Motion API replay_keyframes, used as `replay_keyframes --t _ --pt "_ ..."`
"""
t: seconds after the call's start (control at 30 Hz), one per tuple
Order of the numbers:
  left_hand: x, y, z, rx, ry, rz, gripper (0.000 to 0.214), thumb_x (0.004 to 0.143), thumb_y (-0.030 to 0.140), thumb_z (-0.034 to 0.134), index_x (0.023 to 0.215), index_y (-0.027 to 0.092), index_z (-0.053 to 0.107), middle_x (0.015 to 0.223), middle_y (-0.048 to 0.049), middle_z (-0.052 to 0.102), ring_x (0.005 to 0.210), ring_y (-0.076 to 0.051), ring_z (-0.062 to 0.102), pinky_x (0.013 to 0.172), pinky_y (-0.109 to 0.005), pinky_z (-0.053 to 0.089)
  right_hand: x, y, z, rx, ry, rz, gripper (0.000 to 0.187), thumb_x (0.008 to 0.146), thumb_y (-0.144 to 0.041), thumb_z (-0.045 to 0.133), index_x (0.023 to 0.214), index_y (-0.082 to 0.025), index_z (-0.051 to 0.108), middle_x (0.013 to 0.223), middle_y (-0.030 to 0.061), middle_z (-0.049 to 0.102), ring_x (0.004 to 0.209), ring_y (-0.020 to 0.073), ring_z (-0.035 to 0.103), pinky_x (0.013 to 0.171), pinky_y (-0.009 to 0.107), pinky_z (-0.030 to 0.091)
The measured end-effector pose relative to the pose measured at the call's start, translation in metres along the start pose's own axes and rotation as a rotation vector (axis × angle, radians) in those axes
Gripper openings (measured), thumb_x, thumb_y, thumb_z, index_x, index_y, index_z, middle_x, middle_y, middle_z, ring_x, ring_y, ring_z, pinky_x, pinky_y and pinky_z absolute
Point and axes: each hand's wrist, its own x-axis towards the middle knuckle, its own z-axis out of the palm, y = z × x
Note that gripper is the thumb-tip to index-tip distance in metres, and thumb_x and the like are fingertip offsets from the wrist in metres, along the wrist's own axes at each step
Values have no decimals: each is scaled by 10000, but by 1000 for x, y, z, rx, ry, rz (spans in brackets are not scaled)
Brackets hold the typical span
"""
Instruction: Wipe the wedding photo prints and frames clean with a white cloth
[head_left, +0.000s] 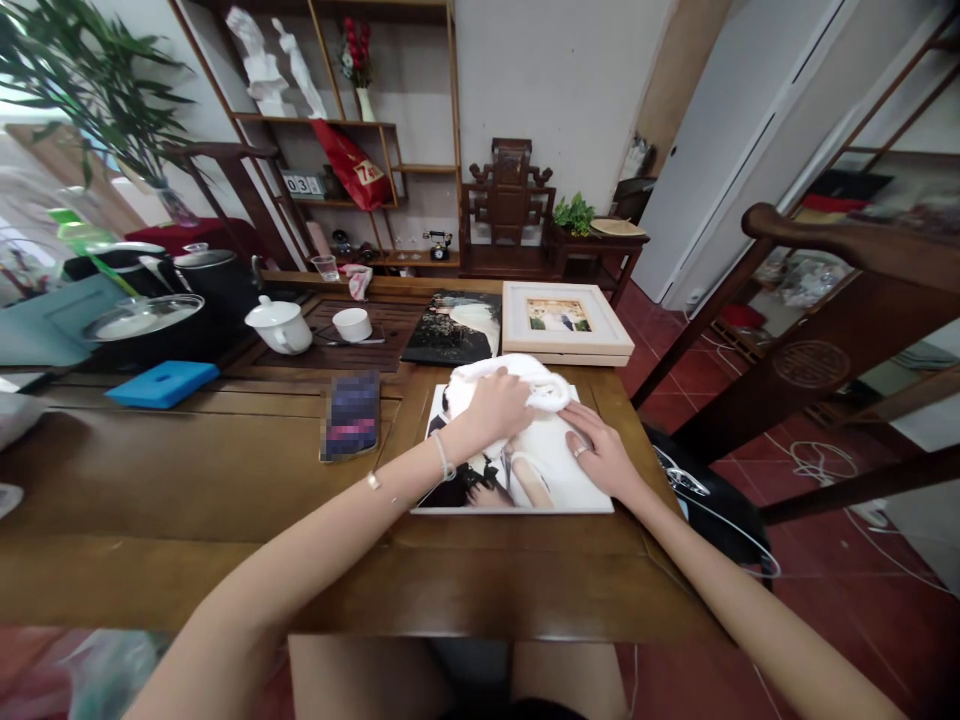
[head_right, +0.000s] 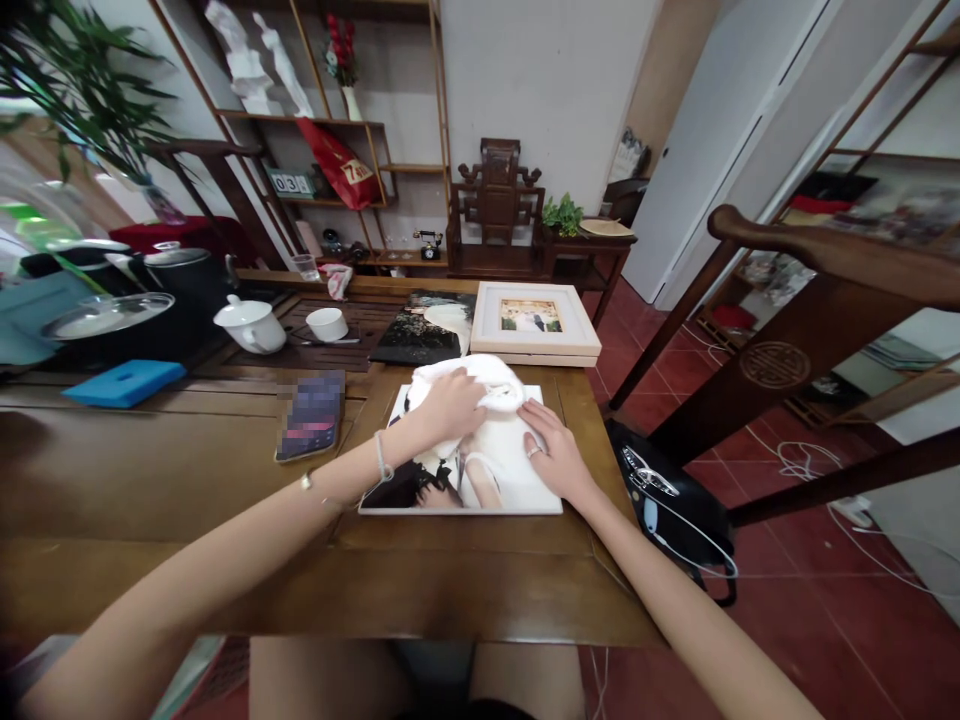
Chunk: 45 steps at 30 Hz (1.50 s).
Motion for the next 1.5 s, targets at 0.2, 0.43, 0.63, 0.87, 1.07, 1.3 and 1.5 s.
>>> replay_keyframes --t 0.2,0.43,0.63,0.87,1.07,1.3,1.5 --pt "-65 -33 9 123 4 -40 280 788 151 523 951 147 751 1446 -116 504 1227 -395 472 926 -548 471 0 -3 -1 9 -9 -9 437 852 -203 503 1264 -231 644 1356 84 593 1317 266 483 1128 540 350" --pt "-142 -15 10 -3 -129 163 389 717 68 513 979 207 765 1607 -8 233 1471 -407 138 1140 -636 233 -1 -5 1 3 2 24 433 856 -207 511 1266 -257 642 1366 61 587 1319 265 481 1133 543 346" --pt "-173 10 4 -106 -158 326 410 696 179 636 1067 326 734 1620 73 147 1471 -396 152 1163 -629 195 -1 -5 1 11 -5 19 432 862 -214 511 1271 -270 639 1366 49 587 1314 265 486 1126 532 363" --pt "-92 -51 4 -105 -109 93 457 728 52 485 1092 200 718 1579 -13 299 1470 -399 149 1114 -690 219 0 -5 -1 -21 -7 3 425 868 -223 506 1270 -246 640 1356 65 594 1313 268 487 1129 543 352" --pt "-67 -80 11 -71 -54 21 424 796 73 445 1145 146 675 1568 -65 326 1464 -375 199 1110 -609 319 0 -4 0 -22 1 -7 425 866 -217 499 1265 -246 645 1352 62 598 1307 263 494 1130 531 359" --pt "-139 -32 10 -88 -108 42 441 691 24 476 1011 178 736 1594 -7 259 1474 -406 132 1129 -655 269 -1 -3 2 -19 6 6 426 868 -214 498 1268 -242 643 1351 67 599 1311 264 490 1129 531 356" --pt "-148 -27 7 -120 -105 73 479 687 34 481 1059 215 720 1585 20 282 1473 -396 157 1127 -650 292 -1 -3 1 -17 -1 3 420 877 -219 485 1265 -213 644 1354 87 594 1316 262 485 1130 524 356"
